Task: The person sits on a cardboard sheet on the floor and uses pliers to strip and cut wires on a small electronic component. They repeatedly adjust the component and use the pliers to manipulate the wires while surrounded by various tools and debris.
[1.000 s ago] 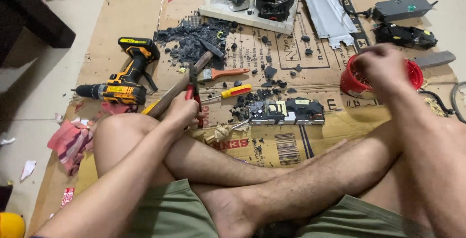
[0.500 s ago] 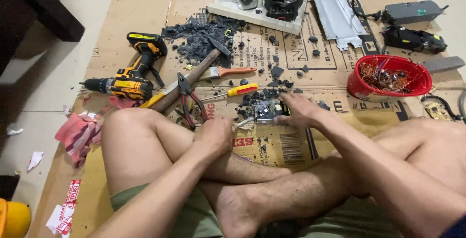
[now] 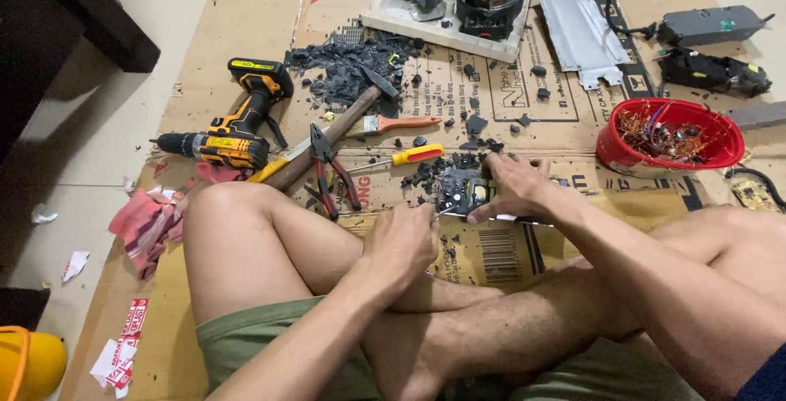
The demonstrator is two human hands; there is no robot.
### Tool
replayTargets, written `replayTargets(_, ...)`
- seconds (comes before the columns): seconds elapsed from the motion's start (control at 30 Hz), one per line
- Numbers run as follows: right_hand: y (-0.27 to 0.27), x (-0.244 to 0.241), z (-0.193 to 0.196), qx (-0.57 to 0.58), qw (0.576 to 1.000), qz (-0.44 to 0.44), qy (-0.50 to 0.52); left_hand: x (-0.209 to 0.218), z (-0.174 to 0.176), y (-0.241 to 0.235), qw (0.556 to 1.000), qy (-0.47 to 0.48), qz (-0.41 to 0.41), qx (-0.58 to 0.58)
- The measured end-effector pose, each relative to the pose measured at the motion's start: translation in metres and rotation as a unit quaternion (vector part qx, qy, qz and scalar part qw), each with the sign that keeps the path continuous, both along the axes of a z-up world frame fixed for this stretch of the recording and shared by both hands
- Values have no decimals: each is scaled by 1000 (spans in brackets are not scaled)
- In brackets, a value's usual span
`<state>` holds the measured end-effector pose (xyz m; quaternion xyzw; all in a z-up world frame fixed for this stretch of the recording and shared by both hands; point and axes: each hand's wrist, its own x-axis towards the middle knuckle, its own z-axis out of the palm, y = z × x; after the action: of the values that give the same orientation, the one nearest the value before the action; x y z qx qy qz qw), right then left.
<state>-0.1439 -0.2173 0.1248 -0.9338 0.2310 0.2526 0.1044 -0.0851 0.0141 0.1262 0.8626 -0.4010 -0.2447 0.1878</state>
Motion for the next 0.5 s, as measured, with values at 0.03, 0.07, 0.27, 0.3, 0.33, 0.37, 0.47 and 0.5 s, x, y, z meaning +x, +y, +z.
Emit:
replayTargets(0.03,2,-2,0,-1,1000,6,-8,2,-3,-4,999,-32,-1,-2)
replayTargets(0.07,4,-4,0,-1,1000,13,-16,5,-6,-8,998,-64,-2,-4)
replayTargets(0.27,6,-4,-10,-31,999,17,-12,-12,-19,-31,981,-171,-75,58)
replayTargets(0.3,0,-3,-22,-29,999,16,-13,-16,-14,-34,980,-171,-77,59)
replayTargets(0.33,-6,-2,-35,-50,998,19,-19,-21,-10,-38,973,-201,-88,73)
replayTargets(0.37,-9,-2,-49,-68,997,20,-25,-26,-5,-41,964,-231,-101,88)
replayTargets(0.47,-17,-1,-63,-66,997,26,-34,-39,-13,-54,958,-238,-104,123)
replayTargets(0.5,-20,0,-66,-65,997,27,-37,-40,-19,-60,957,-240,-103,125)
